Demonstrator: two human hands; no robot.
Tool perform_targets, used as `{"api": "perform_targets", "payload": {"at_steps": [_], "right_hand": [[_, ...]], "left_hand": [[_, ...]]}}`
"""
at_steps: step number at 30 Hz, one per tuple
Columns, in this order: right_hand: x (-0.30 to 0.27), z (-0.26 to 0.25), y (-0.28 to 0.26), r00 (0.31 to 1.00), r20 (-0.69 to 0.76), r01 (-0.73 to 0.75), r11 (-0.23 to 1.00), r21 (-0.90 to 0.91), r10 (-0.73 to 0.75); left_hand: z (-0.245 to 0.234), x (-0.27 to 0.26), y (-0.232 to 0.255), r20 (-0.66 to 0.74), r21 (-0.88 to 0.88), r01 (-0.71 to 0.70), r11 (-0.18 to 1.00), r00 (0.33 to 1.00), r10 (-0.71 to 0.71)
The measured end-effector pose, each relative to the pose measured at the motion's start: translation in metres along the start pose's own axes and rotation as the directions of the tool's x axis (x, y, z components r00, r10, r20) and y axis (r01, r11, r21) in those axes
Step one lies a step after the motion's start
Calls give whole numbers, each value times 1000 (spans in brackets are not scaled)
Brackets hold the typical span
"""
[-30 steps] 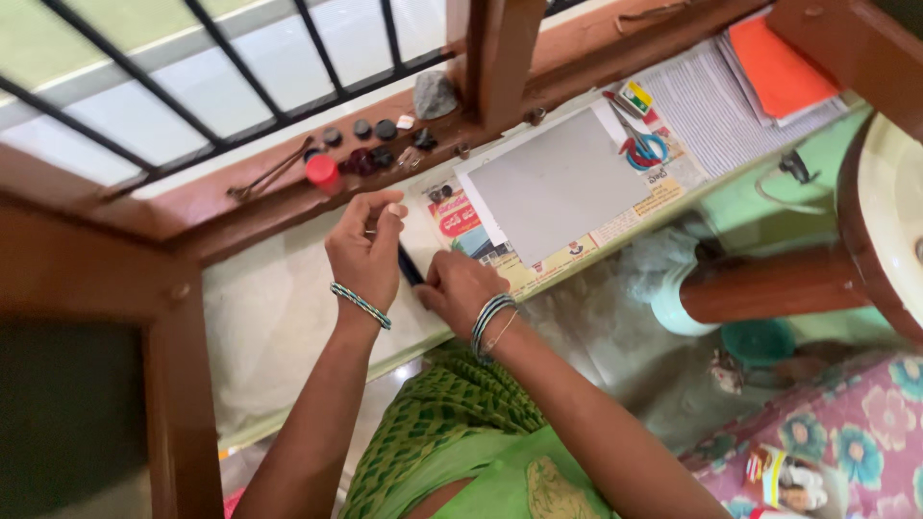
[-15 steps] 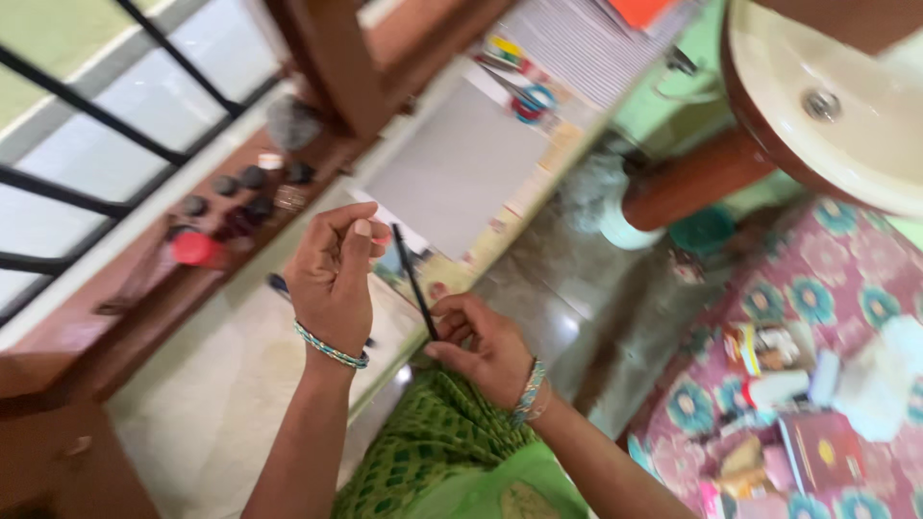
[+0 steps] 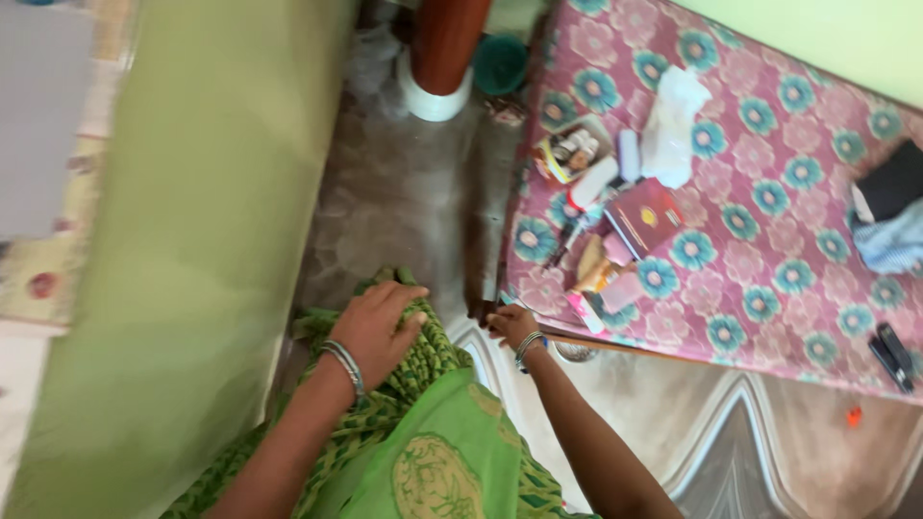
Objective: The person moves various small personal items from a windowsill to a nearby table. They handle a tissue, hairbrush, combs, a plastic container, a box of cosmetics, a book, pens, and small bottles, placing each on the table.
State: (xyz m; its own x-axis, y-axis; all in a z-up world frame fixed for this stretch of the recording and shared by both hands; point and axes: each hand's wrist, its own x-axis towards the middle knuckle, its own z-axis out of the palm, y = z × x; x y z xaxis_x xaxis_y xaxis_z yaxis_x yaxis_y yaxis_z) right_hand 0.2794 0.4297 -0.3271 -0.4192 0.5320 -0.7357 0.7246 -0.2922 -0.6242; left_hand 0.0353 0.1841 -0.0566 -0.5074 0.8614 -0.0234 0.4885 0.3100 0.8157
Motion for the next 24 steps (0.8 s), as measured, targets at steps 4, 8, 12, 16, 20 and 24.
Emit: {"api": "perform_targets", "payload": {"at_steps": [4, 8, 12, 16, 20, 24], "right_hand": [[28, -78, 34, 990, -106, -94, 996, -9, 92], [49, -133, 25, 924, -377, 54, 998, -27, -61], [58, -156, 5, 883, -456, 120, 993, -4, -109], [66, -124, -12, 954, -247, 198, 976, 88, -171], [70, -34, -44, 971, 74, 223, 972, 70, -228], [30, 100, -120, 860, 372, 407, 909, -88, -349]], "left_hand": [[0, 10, 3, -19, 33, -35, 999, 999, 35], [-14, 10, 7, -63, 85, -53, 995, 996, 58], [-30, -4, 9, -63, 99, 158, 983, 986, -152], [-39, -33, -1, -127, 65, 298, 952, 949, -288], [-41, -66, -22, -306, 106, 283, 953, 921, -240], [-58, -98, -32, -557, 88, 302, 949, 805, -205]]}}
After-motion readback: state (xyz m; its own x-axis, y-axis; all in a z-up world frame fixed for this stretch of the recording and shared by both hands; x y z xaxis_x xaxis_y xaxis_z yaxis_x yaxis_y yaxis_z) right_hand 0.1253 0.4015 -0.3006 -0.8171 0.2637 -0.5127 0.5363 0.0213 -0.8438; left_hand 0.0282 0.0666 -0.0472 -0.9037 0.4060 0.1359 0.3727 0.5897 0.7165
